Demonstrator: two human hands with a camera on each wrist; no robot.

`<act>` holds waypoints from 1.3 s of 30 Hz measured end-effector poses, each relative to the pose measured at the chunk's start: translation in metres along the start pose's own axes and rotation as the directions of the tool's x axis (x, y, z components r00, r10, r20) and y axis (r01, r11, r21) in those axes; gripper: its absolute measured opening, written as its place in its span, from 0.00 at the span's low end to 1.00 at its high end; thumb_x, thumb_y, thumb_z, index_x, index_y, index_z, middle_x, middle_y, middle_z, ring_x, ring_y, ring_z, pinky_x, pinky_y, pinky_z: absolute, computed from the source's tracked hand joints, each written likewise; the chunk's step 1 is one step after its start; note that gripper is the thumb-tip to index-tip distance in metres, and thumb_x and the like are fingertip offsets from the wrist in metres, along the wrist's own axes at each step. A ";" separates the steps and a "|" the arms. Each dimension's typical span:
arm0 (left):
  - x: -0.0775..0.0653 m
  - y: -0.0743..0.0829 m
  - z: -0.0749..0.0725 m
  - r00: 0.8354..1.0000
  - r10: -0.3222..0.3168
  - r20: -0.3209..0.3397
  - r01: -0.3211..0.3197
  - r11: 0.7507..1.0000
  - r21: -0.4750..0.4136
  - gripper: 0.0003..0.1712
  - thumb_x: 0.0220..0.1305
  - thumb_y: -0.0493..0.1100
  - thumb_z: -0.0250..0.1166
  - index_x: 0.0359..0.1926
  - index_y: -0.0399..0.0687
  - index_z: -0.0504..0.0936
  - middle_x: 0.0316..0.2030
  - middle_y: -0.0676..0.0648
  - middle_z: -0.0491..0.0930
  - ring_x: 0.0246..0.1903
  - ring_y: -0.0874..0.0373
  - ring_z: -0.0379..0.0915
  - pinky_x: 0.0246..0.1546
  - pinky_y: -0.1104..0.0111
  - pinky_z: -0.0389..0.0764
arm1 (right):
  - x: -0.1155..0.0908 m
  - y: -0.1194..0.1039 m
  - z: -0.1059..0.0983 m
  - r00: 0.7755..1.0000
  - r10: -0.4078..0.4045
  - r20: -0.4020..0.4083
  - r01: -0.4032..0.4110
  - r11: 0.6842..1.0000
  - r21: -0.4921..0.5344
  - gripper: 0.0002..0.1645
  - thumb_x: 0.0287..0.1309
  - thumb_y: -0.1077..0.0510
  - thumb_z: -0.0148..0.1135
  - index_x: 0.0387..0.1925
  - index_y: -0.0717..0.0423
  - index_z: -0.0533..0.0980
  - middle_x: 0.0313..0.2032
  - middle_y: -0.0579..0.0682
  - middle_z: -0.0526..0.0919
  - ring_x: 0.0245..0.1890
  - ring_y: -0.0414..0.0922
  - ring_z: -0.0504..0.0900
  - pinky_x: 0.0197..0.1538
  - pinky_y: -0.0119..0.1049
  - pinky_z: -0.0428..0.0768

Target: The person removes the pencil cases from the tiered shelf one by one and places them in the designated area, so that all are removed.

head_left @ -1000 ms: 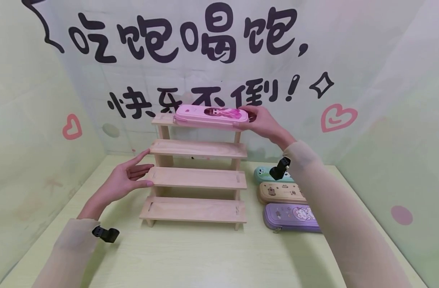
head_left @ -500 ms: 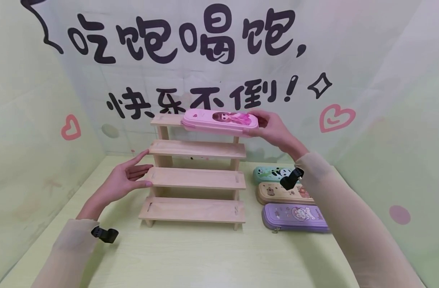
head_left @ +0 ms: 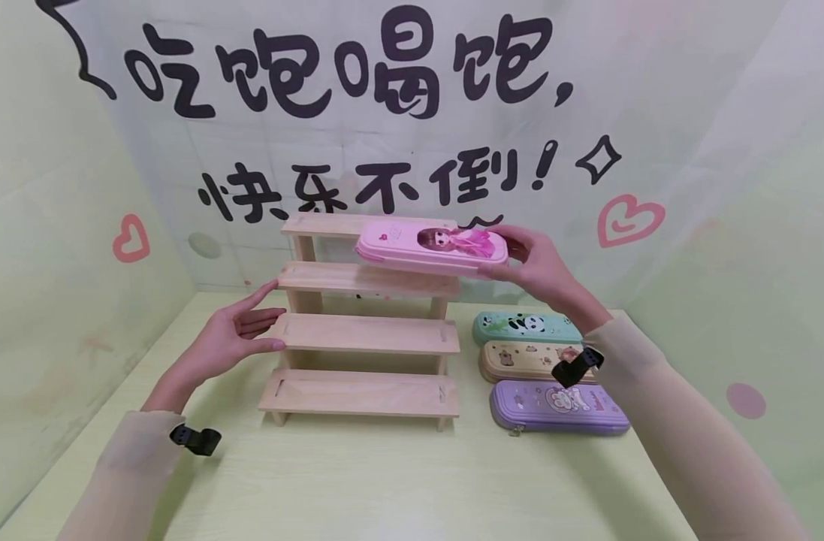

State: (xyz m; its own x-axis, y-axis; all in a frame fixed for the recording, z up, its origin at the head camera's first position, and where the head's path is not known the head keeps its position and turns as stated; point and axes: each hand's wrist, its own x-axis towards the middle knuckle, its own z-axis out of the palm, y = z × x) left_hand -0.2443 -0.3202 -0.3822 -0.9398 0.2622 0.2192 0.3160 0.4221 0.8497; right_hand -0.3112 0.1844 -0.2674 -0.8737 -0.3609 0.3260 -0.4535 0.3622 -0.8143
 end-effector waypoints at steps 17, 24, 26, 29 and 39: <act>0.001 0.000 -0.001 1.000 0.014 0.000 -0.014 1.000 -0.002 0.58 0.61 0.40 0.80 0.84 0.69 0.56 0.67 0.32 0.75 0.66 0.38 0.74 0.56 0.66 0.83 | -0.076 0.034 -0.021 0.996 -0.082 -0.030 0.082 0.997 -0.003 0.38 0.59 0.69 0.75 0.70 0.62 0.73 0.60 0.57 0.79 0.57 0.44 0.80 0.61 0.24 0.78; 0.000 0.000 0.000 1.000 0.015 0.003 -0.015 1.000 -0.006 0.58 0.62 0.40 0.80 0.84 0.68 0.56 0.67 0.32 0.75 0.66 0.38 0.74 0.56 0.67 0.83 | -0.105 0.047 -0.027 0.996 -0.089 -0.016 0.089 0.996 -0.014 0.38 0.60 0.71 0.75 0.71 0.64 0.72 0.60 0.56 0.79 0.57 0.41 0.80 0.59 0.23 0.79; 0.000 0.000 0.001 1.000 0.011 0.002 -0.011 1.000 -0.014 0.59 0.61 0.40 0.80 0.84 0.67 0.56 0.67 0.31 0.75 0.66 0.37 0.73 0.55 0.69 0.83 | -0.112 0.049 -0.028 0.996 -0.091 -0.010 0.091 0.996 -0.020 0.38 0.60 0.71 0.74 0.71 0.64 0.72 0.60 0.56 0.79 0.57 0.40 0.80 0.59 0.23 0.79; 0.000 -0.001 0.001 1.000 0.008 0.002 -0.008 1.000 -0.021 0.59 0.61 0.39 0.80 0.84 0.67 0.56 0.67 0.31 0.75 0.66 0.37 0.73 0.54 0.72 0.83 | -0.121 0.054 -0.029 0.996 -0.094 -0.007 0.094 0.995 -0.022 0.39 0.59 0.72 0.74 0.71 0.64 0.72 0.60 0.56 0.79 0.58 0.39 0.80 0.59 0.23 0.79; 0.000 -0.001 0.001 1.000 0.021 -0.002 -0.021 1.000 -0.005 0.58 0.61 0.39 0.80 0.84 0.66 0.56 0.67 0.30 0.75 0.66 0.38 0.74 0.56 0.68 0.83 | -0.154 0.066 -0.034 0.995 -0.099 -0.001 0.098 0.995 -0.024 0.41 0.56 0.75 0.74 0.71 0.67 0.71 0.62 0.49 0.79 0.61 0.35 0.78 0.63 0.21 0.75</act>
State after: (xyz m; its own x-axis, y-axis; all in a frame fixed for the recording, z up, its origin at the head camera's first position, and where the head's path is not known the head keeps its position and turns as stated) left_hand -0.2447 -0.3200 -0.3834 -0.9332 0.2690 0.2381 0.3350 0.4123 0.8472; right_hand -0.2122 0.2930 -0.3553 -0.8250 -0.3941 0.4051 -0.5414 0.3454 -0.7665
